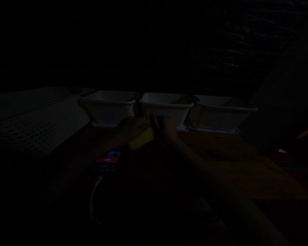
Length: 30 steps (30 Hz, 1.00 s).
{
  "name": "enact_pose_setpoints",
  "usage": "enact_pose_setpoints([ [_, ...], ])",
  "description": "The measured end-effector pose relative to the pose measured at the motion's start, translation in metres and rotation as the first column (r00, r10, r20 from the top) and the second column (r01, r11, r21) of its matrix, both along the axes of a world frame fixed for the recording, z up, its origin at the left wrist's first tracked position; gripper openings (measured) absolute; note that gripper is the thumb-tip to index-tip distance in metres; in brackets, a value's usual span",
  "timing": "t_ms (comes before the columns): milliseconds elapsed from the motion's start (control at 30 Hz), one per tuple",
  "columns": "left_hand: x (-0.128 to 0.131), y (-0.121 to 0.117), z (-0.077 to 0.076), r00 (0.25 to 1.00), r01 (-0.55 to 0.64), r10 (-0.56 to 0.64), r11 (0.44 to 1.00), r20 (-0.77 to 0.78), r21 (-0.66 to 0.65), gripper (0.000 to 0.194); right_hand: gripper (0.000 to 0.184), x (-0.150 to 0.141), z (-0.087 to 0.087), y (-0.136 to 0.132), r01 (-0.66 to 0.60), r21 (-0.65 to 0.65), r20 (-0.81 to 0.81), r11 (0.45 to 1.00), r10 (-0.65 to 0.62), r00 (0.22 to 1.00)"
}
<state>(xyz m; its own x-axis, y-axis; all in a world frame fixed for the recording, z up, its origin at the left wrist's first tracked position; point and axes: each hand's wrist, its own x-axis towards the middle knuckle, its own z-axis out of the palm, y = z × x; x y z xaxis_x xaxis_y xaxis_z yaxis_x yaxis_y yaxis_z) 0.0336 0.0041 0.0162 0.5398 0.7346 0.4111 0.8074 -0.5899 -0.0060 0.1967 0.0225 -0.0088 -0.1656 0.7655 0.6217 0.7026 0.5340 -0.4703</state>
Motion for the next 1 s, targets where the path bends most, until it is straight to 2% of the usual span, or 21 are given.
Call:
enact_pose_setpoints([
  [233,0.0017,-0.0039,0.003,0.999,-0.02,0.021,1.0,-0.041,0.016,0.04,0.057,-0.0011,-0.0024,-0.0013,-0.005,-0.022,-0.016,1.0,0.005,1.0],
  [433,0.0007,-0.003,-0.001,0.998,-0.026,0.032,0.994,-0.056,0.107,0.044,0.057,-0.0004,-0.0026,-0.0014,-0.013,-0.008,-0.006,1.0,0.013,1.0],
  [667,-0.0002,-0.0024,-0.0028,0.993,-0.109,0.113,0.989,-0.041,0.101,0.044,0.057,-0.0031,0.0009,-0.006,-0.005,0.0,0.021,1.0,0.005,1.0],
  [867,0.0013,-0.0031,-0.0045,0.995,-0.101,0.098,0.991,0.03,0.088,0.043,0.044,-0.0042,0.0001,-0.0053,-0.017,0.038,-0.007,0.999,0.018,1.0],
  [1000,0.0011,-0.0039,-0.0029,0.991,-0.08,0.073,0.995,0.115,0.056,0.045,0.042,-0.0034,0.0009,-0.0049,-0.007,0.04,0.003,0.999,0.007,1.0],
])
